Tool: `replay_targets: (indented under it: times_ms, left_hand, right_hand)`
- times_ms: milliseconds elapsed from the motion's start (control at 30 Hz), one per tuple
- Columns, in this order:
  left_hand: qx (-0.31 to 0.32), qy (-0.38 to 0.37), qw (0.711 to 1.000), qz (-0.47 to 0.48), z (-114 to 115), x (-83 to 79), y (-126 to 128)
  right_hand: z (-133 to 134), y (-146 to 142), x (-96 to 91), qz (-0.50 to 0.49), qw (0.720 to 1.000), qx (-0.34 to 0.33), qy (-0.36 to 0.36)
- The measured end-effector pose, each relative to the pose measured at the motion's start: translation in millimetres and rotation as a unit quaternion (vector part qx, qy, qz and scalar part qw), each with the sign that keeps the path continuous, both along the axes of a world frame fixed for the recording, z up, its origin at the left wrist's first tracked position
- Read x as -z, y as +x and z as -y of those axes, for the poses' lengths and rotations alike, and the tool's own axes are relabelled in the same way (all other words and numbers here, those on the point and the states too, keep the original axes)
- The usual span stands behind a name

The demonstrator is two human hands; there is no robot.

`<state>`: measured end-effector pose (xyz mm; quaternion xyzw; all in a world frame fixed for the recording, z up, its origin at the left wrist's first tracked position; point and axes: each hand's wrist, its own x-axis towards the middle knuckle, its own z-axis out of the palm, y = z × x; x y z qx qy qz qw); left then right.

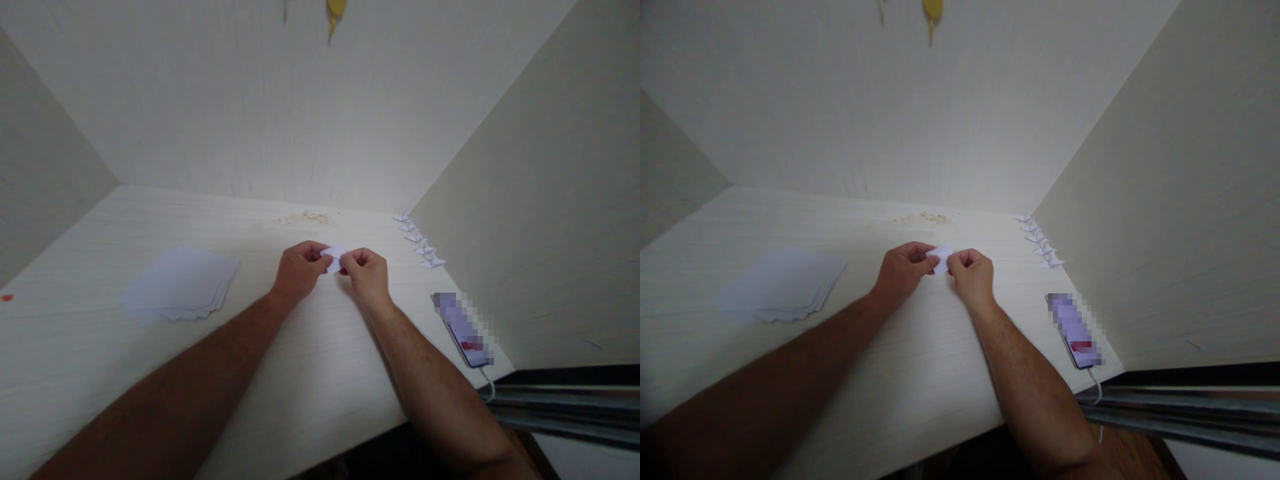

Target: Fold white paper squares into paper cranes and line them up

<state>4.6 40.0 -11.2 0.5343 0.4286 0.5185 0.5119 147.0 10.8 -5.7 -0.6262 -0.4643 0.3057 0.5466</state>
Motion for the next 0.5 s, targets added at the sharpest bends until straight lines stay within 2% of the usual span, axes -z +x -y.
replay_targets:
  times_ms: [133,500]
  left_hand:
    - [-0.004,-0.011,1.0,0.008,-0.1,-1.6,0.8]
    - [-0.015,-0.003,1.0,0.015,-1.3,0.4,0.8]
  right_hand:
    - [-0.7,0.3,2.6,0.027,1.0,0.0,0.008]
    - [0.3,-4.8,3.7,0.0,1.0,0.004,0.021]
